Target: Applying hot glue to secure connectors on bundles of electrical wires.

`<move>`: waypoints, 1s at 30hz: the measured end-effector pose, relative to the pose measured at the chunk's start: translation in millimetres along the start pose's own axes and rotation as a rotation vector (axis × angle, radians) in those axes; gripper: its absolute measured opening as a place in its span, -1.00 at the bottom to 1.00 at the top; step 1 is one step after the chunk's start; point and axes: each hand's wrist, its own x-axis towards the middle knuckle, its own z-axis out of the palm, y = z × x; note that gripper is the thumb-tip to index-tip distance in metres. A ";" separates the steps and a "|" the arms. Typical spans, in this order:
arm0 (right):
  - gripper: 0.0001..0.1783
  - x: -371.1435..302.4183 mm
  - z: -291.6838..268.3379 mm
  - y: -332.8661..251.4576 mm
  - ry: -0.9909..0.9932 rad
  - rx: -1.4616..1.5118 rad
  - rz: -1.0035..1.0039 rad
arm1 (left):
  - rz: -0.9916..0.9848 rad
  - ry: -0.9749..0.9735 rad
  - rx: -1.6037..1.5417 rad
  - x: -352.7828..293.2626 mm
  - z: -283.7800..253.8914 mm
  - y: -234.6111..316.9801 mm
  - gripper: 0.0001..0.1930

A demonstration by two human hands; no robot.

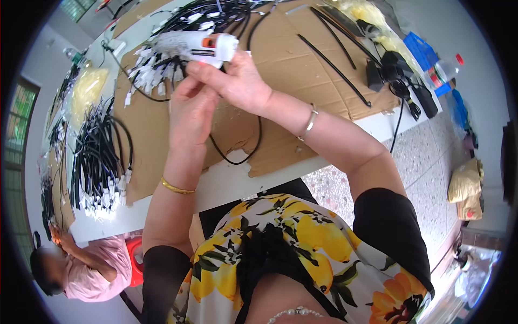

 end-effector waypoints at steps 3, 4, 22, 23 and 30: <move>-0.59 -0.3 -3.0 -2.4 -0.079 -0.174 -0.081 | 0.050 -0.025 0.049 3.4 -8.8 3.7 -0.83; -0.56 -2.8 -10.1 -2.7 -0.102 -0.279 -0.167 | 0.081 -0.024 0.078 1.2 -4.8 4.8 -0.83; -0.79 -36.7 -202.7 -103.1 -0.457 -1.784 0.452 | 0.032 0.031 0.126 7.5 -4.6 -2.0 -0.79; -0.82 -34.2 -196.5 -107.7 -0.363 -1.665 0.346 | 0.031 0.023 0.133 5.5 -2.0 -0.2 -0.78; -0.85 -18.1 -119.4 -146.6 -0.064 -0.480 0.154 | -0.017 0.011 0.047 -3.7 6.4 1.5 -0.75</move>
